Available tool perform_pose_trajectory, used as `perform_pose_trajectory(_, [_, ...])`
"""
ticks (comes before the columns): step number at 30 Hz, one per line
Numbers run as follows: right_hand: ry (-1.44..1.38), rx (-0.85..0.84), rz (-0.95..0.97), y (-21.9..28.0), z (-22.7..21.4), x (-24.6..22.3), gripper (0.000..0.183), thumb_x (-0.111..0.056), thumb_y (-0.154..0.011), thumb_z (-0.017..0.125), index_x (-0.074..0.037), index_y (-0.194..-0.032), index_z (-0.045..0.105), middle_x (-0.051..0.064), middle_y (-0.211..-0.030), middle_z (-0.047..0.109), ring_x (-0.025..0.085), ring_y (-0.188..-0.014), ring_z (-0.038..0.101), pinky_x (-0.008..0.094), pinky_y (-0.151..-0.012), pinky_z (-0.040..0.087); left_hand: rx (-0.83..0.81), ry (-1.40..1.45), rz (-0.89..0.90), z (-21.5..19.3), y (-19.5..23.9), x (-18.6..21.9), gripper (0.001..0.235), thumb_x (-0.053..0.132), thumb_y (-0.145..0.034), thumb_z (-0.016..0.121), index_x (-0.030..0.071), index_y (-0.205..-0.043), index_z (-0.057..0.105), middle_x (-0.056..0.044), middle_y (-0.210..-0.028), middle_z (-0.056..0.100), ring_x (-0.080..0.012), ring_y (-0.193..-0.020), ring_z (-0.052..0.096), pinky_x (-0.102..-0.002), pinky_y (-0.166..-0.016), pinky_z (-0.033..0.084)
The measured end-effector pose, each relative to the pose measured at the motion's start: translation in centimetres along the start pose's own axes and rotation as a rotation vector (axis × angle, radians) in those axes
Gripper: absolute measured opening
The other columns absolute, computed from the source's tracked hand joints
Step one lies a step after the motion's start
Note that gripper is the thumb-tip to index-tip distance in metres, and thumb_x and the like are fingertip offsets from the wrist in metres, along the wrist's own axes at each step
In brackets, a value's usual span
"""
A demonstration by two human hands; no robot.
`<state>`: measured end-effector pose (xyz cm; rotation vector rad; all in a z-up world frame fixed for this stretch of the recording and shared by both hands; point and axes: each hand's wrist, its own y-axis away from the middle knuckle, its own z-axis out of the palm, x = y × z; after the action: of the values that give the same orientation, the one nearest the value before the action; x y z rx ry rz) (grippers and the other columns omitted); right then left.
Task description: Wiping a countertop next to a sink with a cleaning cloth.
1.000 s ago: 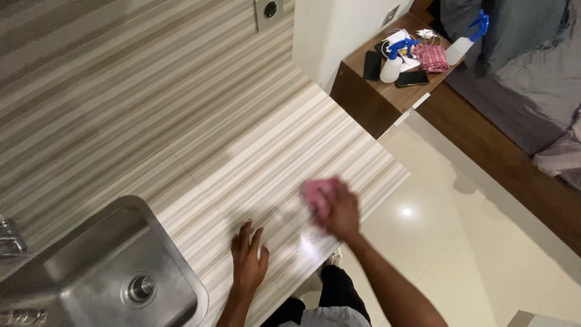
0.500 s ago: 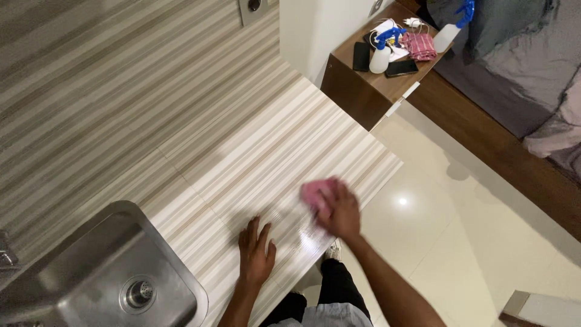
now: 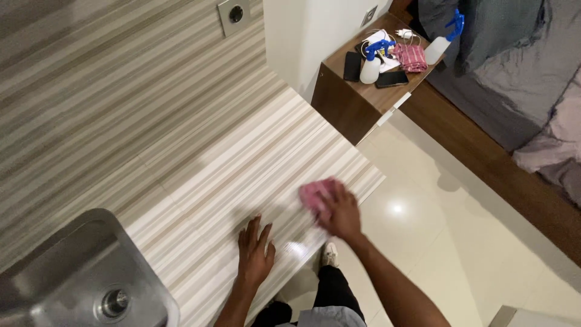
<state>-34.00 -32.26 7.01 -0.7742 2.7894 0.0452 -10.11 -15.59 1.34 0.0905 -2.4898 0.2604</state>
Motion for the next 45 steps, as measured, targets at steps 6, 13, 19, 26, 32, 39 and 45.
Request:
perform_pose_trajectory(6, [0.155,0.147,0.353,-3.6,2.8,10.9,0.076,-0.050,-0.085,0.069,-0.034,-0.155,0.043,0.021,-0.168,0.023,0.044,-0.149,0.032,0.060,-0.110,0.037,-0.032,-0.032,-0.097,3.6,-3.3,4.6,0.049,0.017,-0.095,0.059,0.008,-0.143,0.056,-0.017,-0.167,0.029,-0.0406,-0.151,0.030,-0.066,-0.116,0.024])
perform_pose_trajectory(13, [0.048,0.179,-0.253,-2.4,1.8,9.2,0.071,-0.050,-0.099,0.059,-0.023,-0.161,0.039,0.021,-0.171,0.018,0.044,-0.156,0.021,0.066,-0.121,0.024,0.050,-0.013,-0.111,8.7,-8.8,9.8,0.051,0.020,-0.093,0.060,0.010,-0.143,0.057,-0.017,-0.165,0.032,-0.0392,-0.149,0.032,-0.065,-0.118,0.023])
perform_pose_trajectory(19, [-0.023,-0.204,-0.069,-8.0,-3.1,15.1,0.060,-0.052,-0.098,0.059,-0.034,-0.154,0.046,0.008,-0.165,0.034,0.029,-0.147,0.040,0.065,-0.123,0.025,0.156,-0.053,-0.246,9.6,-9.5,11.5,0.047,0.020,-0.093,0.060,0.010,-0.139,0.059,-0.017,-0.164,0.033,-0.0382,-0.151,0.031,-0.063,-0.119,0.022])
perform_pose_trajectory(26, [0.082,0.073,0.027,-8.3,-1.5,12.8,0.079,-0.042,-0.083,0.071,-0.027,-0.156,0.044,0.022,-0.164,0.024,0.047,-0.148,0.025,0.062,-0.114,0.029,0.141,-0.039,-0.270,10.0,-9.6,10.9,0.046,0.020,-0.093,0.059,0.008,-0.137,0.061,-0.018,-0.163,0.035,-0.0386,-0.151,0.031,-0.062,-0.118,0.021])
perform_pose_trajectory(32, [-0.029,0.044,-0.305,-5.4,-0.4,12.2,0.073,-0.038,-0.086,0.072,-0.031,-0.155,0.047,0.017,-0.170,0.020,0.047,-0.154,0.023,0.065,-0.117,0.027,0.142,-0.053,-0.173,9.3,-11.6,9.5,0.044,0.023,-0.095,0.058,0.009,-0.137,0.061,-0.016,-0.163,0.035,-0.0368,-0.151,0.032,-0.062,-0.120,0.022])
perform_pose_trajectory(39, [-0.018,0.005,-0.017,-11.1,0.3,5.0,0.079,-0.052,-0.085,0.076,-0.032,-0.156,0.046,0.019,-0.170,0.015,0.053,-0.150,0.019,0.069,-0.109,0.023,0.062,-0.080,-0.170,4.9,-12.8,6.2,0.047,0.023,-0.095,0.060,0.009,-0.140,0.059,-0.017,-0.163,0.032,-0.0376,-0.151,0.029,-0.061,-0.120,0.020])
perform_pose_trajectory(45, [-0.057,-0.024,-0.404,-9.1,-0.3,-0.4,0.081,-0.050,-0.076,0.078,-0.030,-0.150,0.051,0.017,-0.167,0.025,0.051,-0.149,0.028,0.073,-0.110,0.030,0.068,-0.113,-0.158,2.1,-12.1,1.8,0.053,0.023,-0.094,0.061,0.006,-0.144,0.056,-0.020,-0.163,0.029,-0.0392,-0.150,0.027,-0.062,-0.119,0.020])
